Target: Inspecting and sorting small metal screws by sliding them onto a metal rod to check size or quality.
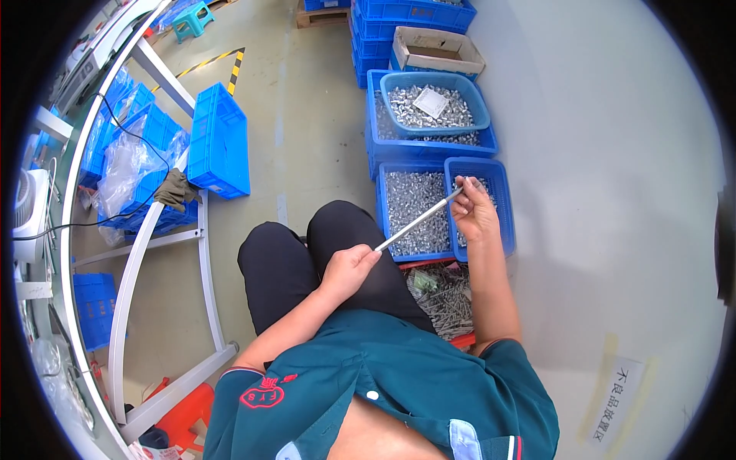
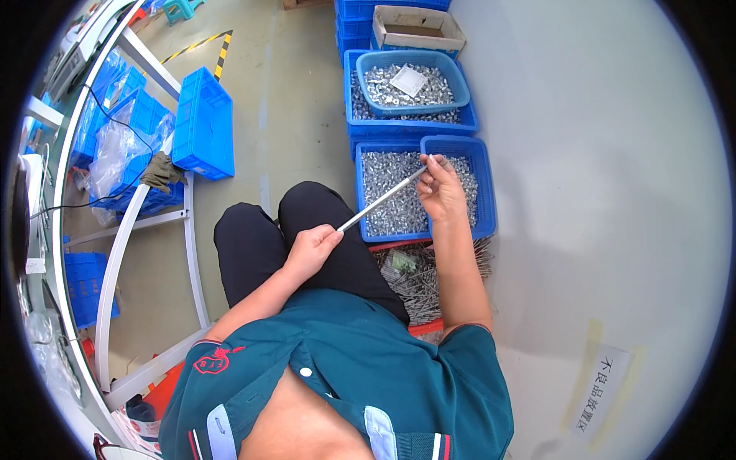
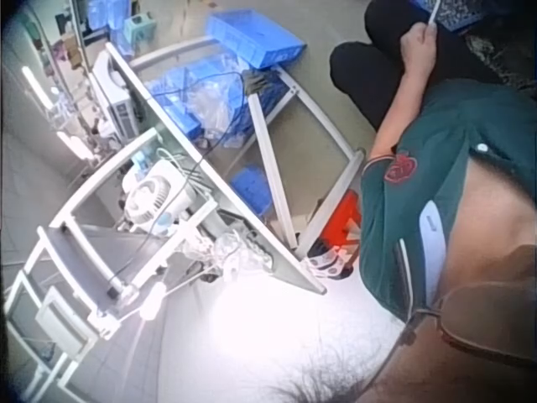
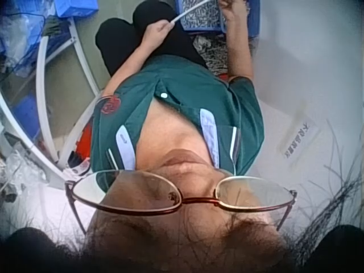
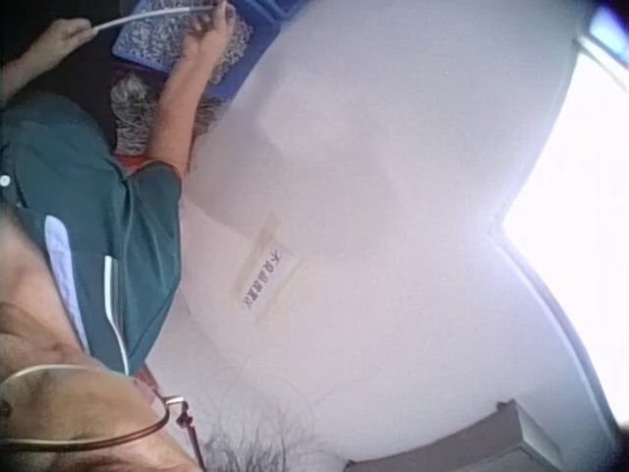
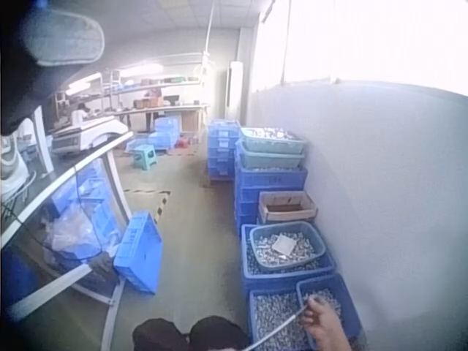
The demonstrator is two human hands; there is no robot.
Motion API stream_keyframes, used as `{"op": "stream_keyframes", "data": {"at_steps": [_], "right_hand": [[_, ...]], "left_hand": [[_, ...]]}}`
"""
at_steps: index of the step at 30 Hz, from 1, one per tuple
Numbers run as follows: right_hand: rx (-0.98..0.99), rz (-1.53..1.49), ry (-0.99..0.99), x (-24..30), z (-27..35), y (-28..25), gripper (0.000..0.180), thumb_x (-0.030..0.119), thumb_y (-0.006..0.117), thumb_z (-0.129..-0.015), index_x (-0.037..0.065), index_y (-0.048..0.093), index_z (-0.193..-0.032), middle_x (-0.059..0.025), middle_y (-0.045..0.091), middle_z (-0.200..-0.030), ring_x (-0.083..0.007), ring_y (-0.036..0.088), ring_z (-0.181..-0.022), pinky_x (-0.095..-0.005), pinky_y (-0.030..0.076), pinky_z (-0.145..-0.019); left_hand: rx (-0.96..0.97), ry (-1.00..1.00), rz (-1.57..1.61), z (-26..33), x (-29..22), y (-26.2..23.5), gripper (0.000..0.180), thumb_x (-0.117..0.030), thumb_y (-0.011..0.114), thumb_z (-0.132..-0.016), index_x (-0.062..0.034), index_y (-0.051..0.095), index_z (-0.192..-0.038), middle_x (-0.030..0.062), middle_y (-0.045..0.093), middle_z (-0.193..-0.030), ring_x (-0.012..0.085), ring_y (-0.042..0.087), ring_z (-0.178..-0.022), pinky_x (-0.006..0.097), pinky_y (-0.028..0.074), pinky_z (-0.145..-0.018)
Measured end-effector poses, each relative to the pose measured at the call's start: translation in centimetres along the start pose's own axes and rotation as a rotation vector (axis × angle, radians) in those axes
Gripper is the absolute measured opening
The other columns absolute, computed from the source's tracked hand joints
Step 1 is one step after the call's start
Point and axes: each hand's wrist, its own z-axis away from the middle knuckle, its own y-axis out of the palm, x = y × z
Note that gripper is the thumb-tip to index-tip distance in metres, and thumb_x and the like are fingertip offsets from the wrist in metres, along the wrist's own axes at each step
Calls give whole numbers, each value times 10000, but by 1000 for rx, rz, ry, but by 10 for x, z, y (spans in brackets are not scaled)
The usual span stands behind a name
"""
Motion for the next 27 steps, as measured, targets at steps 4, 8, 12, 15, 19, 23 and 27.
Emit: {"op": "stream_keyframes", "data": {"at_steps": [4, 8, 12, 15, 19, 23, 27], "right_hand": [[-74, -41, -35, -3, 5, 8, 31, 84, 586, -844, 70, 614, -842, -98, 633, -920, -73, 447, -543, -195, 353, -440], [59, -16, -13, 5, 8, 6, 103, 109, 560, -865, 40, 601, -930, -108, 618, -939, -84, 467, -585, -204, 374, -477], [66, 172, 63, 15, 13, 13, 145, 101, 555, -867, 20, 596, -980, -76, 605, -885, -93, 470, -612, -210, 380, -498], [135, 196, 0, 14, 6, 2, 164, 104, 537, -878, 11, 590, -1002, -51, 564, -796, -98, 438, -600, -204, 356, -491], [110, 87, 0, 5, 6, -1, 160, 106, 545, -874, 9, 590, -993, -31, 525, -740, -93, 421, -591, -204, 342, -482], [116, 341, 48, -4, 17, 12, 151, 84, 562, -853, -5, 581, -973, 2, 489, -697, -83, 426, -582, -212, 350, -490], [83, 311, 173, -10, 30, 29, 209, 40, 528, -853, -23, 536, -1052, -36, 553, -821, -103, 495, -638, -234, 413, -532]], "left_hand": [[-3, -7, 7, 1, 3, -1, 286, -259, 540, -861, -17, 554, -709, 136, 524, -587, 255, 512, -522, 349, 403, -517], [-2, 6, 20, 1, 1, -1, 281, -252, 542, -861, -14, 555, -712, 137, 521, -589, 249, 509, -521, 344, 403, -520], [-6, 14, 40, 2, 2, -2, 279, -244, 542, -862, -9, 554, -713, 133, 519, -586, 233, 503, -518, 337, 403, -520], [-10, 16, 55, 2, 3, -1, 278, -242, 542, -863, -8, 554, -714, 131, 519, -584, 227, 503, -516, 335, 402, -519], [-16, 17, 64, 2, 2, 0, 276, -239, 541, -863, -7, 552, -714, 130, 517, -582, 224, 496, -513, 332, 400, -517], [-15, 13, 52, 2, 3, 0, 277, -237, 539, -866, -6, 549, -713, 120, 508, -575, 204, 480, -507, 326, 396, -514], [-25, -15, 98, 0, 7, 0, 279, -236, 537, -869, -6, 546, -712, 103, 496, -567, 171, 461, -506, 319, 391, -512]]}}
